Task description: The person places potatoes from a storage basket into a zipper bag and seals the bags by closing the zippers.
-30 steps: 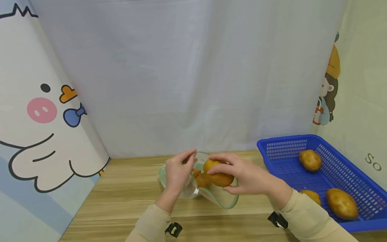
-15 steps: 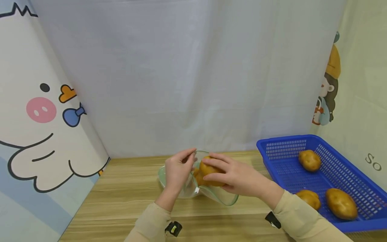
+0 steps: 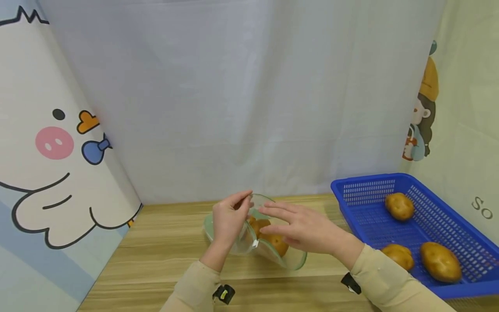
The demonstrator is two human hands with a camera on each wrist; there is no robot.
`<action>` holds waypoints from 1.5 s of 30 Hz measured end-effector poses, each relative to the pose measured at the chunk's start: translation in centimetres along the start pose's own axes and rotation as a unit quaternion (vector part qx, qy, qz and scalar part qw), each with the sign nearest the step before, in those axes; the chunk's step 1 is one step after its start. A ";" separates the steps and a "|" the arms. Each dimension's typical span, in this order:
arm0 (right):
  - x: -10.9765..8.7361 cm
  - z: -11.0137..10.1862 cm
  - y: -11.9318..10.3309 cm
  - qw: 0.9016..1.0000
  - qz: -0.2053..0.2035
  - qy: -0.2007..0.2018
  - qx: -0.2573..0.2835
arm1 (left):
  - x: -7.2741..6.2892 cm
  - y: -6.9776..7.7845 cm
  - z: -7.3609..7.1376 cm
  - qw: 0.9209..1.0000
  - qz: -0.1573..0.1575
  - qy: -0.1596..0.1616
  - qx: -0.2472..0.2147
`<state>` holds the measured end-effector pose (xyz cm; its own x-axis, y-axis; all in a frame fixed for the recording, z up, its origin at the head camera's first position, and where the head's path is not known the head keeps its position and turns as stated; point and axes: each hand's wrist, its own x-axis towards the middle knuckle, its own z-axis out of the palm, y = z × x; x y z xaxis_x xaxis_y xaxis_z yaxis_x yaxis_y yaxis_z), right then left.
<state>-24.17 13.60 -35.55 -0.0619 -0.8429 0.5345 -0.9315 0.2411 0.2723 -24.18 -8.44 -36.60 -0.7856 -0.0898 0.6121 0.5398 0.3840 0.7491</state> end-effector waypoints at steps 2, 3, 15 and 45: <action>-0.1 -0.3 0.0 1.000 -0.002 0.008 0.015 | 0.0 -0.1 0.0 1.000 0.004 0.001 0.001; -0.1 -0.4 0.0 1.000 -0.002 0.012 0.026 | 0.0 -0.1 0.0 1.000 0.006 0.000 0.002; -3.5 -4.7 0.3 0.986 0.105 -0.004 0.127 | -0.2 -0.2 0.0 1.000 -0.003 0.001 -0.008; -19.4 -12.3 3.5 0.679 0.480 -0.095 0.547 | -0.6 -0.4 0.3 1.000 0.000 0.000 0.003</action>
<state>-21.78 36.70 -35.08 -0.7769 -0.6222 -0.0963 -0.1309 0.3091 -0.9420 -24.03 -8.29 -37.32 -0.7852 -0.0892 0.6127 0.5385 0.3902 0.7469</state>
